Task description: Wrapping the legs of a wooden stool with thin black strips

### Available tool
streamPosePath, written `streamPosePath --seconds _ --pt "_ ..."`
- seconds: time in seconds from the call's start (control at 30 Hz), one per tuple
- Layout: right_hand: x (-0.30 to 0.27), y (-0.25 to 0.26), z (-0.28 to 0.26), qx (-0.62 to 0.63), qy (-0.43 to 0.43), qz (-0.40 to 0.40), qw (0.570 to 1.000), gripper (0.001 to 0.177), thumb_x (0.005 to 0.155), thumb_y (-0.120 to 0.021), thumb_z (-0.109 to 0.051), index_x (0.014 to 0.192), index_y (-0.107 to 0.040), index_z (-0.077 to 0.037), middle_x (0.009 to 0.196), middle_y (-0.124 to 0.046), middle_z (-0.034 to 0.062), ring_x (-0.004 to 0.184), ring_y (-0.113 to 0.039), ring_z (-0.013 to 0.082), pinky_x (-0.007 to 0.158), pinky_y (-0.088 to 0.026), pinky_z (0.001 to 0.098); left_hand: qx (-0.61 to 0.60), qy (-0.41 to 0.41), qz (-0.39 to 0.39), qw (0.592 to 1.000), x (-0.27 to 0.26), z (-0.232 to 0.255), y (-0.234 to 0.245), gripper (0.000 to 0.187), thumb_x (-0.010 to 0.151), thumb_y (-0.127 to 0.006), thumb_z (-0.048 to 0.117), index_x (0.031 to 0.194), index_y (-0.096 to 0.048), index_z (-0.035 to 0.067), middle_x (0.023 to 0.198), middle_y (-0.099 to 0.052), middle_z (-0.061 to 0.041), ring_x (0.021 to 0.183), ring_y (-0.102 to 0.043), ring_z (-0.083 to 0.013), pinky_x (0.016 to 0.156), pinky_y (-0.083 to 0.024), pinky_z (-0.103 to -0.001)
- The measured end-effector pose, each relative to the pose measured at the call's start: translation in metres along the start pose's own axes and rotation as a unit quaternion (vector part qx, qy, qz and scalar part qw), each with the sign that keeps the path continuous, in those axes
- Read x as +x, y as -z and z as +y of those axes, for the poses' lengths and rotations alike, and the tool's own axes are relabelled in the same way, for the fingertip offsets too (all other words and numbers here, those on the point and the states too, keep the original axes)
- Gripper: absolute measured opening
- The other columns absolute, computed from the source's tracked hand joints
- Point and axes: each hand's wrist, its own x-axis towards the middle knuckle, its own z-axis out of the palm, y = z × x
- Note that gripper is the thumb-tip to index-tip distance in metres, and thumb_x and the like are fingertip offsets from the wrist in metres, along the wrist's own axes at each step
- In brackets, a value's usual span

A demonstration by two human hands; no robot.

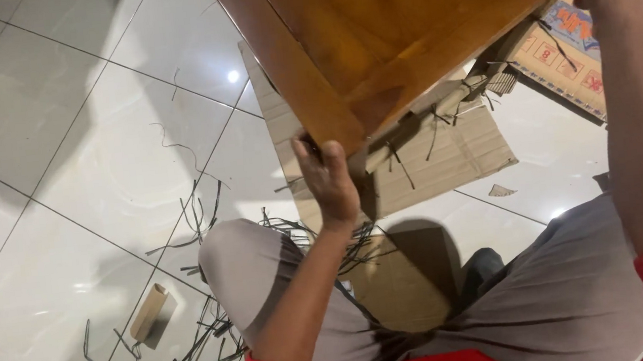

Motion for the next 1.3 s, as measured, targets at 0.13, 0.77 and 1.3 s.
streamPosePath --seconds 0.13,0.77,1.3 --pt "-0.007 0.006 -0.009 0.058 -0.031 -0.01 0.998 0.049 0.115 -0.061 -0.057 0.134 -0.061 -0.012 0.115 -0.07 0.0099 0.093 -0.079 0.019 0.071 -0.064 0.0234 -0.043 0.002 -0.033 0.999 -0.009 0.013 -0.003 0.056 0.102 -0.049 0.056 0.124 -0.041 0.006 0.104 -0.049 -0.007 0.094 -0.048 -0.0197 0.085 -0.044 -0.039" --pt "-0.135 -0.068 0.243 0.094 -0.261 -0.037 0.96 0.056 0.117 -0.05 -0.054 0.112 -0.064 -0.001 0.094 -0.07 0.0184 0.078 -0.071 0.0241 0.059 -0.06 0.0322 0.008 0.466 0.258 0.846 -0.156 -0.202 -0.051 0.028 0.106 -0.051 0.037 0.117 -0.048 0.012 0.125 -0.046 -0.014 0.121 -0.046 -0.0284 0.105 -0.03 -0.041" --pt "-0.122 -0.13 0.295 0.419 -0.323 -0.092 0.844 0.056 0.104 -0.055 -0.025 0.149 -0.044 0.006 0.106 -0.063 0.0184 0.083 -0.062 0.0206 0.077 -0.054 0.0313 0.267 0.4 -0.234 0.845 -0.254 -0.292 -0.09 0.058 0.094 -0.05 0.058 0.117 -0.065 0.007 0.104 -0.07 -0.008 0.092 -0.063 -0.0212 0.085 -0.05 -0.034"
